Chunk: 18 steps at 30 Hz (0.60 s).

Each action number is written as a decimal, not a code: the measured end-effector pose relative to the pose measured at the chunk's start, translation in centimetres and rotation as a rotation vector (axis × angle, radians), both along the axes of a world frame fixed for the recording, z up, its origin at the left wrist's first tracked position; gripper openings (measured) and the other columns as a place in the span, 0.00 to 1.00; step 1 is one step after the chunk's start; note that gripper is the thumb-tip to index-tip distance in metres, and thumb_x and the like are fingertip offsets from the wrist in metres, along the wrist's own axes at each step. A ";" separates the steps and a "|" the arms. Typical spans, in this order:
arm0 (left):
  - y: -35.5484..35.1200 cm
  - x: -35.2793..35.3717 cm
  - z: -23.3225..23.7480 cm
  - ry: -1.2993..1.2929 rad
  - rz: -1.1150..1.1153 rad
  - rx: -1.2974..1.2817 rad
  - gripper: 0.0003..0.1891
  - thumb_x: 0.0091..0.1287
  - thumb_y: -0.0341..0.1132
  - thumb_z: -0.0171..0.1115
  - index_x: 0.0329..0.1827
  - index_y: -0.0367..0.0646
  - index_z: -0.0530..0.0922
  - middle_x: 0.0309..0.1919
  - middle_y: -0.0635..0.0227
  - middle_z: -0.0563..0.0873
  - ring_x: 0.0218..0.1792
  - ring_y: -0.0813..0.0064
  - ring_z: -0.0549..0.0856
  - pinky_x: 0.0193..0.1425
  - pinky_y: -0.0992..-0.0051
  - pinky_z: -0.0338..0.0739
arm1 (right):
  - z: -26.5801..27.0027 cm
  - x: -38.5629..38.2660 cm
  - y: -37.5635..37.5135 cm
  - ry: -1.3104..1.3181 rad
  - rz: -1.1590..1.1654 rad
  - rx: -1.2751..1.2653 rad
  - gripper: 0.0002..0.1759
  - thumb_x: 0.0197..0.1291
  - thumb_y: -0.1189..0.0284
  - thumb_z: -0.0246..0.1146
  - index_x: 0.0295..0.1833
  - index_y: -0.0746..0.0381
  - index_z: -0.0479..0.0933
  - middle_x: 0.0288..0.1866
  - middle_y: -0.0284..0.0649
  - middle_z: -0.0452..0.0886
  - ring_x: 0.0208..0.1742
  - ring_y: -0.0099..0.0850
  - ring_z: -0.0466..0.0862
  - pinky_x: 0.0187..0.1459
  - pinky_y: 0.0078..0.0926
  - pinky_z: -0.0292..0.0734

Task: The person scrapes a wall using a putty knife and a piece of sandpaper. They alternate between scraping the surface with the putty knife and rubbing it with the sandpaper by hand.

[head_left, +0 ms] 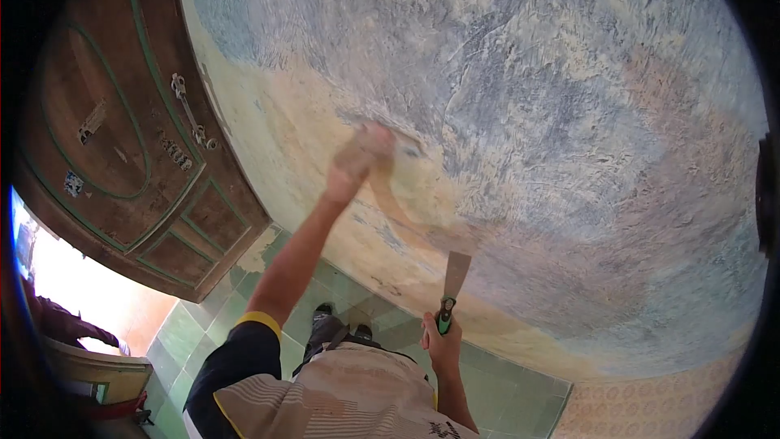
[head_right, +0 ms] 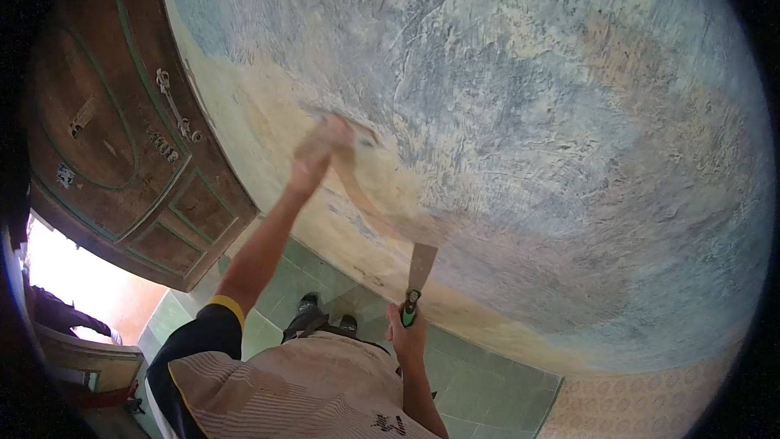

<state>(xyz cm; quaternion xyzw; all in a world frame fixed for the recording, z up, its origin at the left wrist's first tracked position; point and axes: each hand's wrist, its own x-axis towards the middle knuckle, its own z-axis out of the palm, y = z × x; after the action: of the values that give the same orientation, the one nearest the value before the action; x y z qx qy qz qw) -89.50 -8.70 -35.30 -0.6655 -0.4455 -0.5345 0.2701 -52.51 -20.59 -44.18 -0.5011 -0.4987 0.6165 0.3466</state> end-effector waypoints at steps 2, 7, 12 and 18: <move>-0.9 0.4 3.8 -0.593 0.282 -0.154 0.13 0.68 0.22 0.57 0.52 0.38 0.85 0.53 0.54 0.88 0.58 0.61 0.88 0.62 0.70 0.81 | -0.8 0.8 0.2 -0.031 -0.013 0.025 0.10 0.71 0.71 0.66 0.38 0.63 0.73 0.25 0.32 0.75 0.15 0.19 0.71 0.18 0.22 0.66; 1.6 4.5 2.1 -0.159 -0.077 0.014 0.13 0.65 0.26 0.63 0.53 0.39 0.85 0.56 0.55 0.88 0.59 0.65 0.87 0.64 0.68 0.79 | -2.5 1.4 0.1 -0.050 -0.035 0.025 0.13 0.72 0.68 0.64 0.35 0.62 0.73 0.22 0.31 0.73 0.15 0.19 0.70 0.18 0.23 0.65; 1.0 2.4 10.7 -0.385 0.213 0.000 0.14 0.71 0.25 0.60 0.58 0.41 0.84 0.56 0.59 0.89 0.55 0.61 0.89 0.61 0.67 0.80 | -1.9 1.4 -0.5 -0.156 0.036 0.038 0.16 0.74 0.65 0.62 0.32 0.61 0.72 0.17 0.30 0.71 0.14 0.20 0.69 0.19 0.23 0.62; 2.5 6.0 8.8 -0.039 -0.282 -0.069 0.16 0.77 0.34 0.55 0.63 0.41 0.82 0.65 0.54 0.83 0.66 0.62 0.82 0.70 0.66 0.74 | -2.2 0.1 -1.2 -0.098 0.091 0.046 0.14 0.74 0.66 0.62 0.34 0.61 0.73 0.17 0.30 0.72 0.14 0.20 0.68 0.20 0.23 0.62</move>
<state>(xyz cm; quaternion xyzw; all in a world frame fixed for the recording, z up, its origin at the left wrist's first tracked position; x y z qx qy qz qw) -83.52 -6.18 -26.45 -0.7198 -0.3707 -0.5645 0.1605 -52.42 -21.74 -46.33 -0.4993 -0.5515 0.5947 0.3047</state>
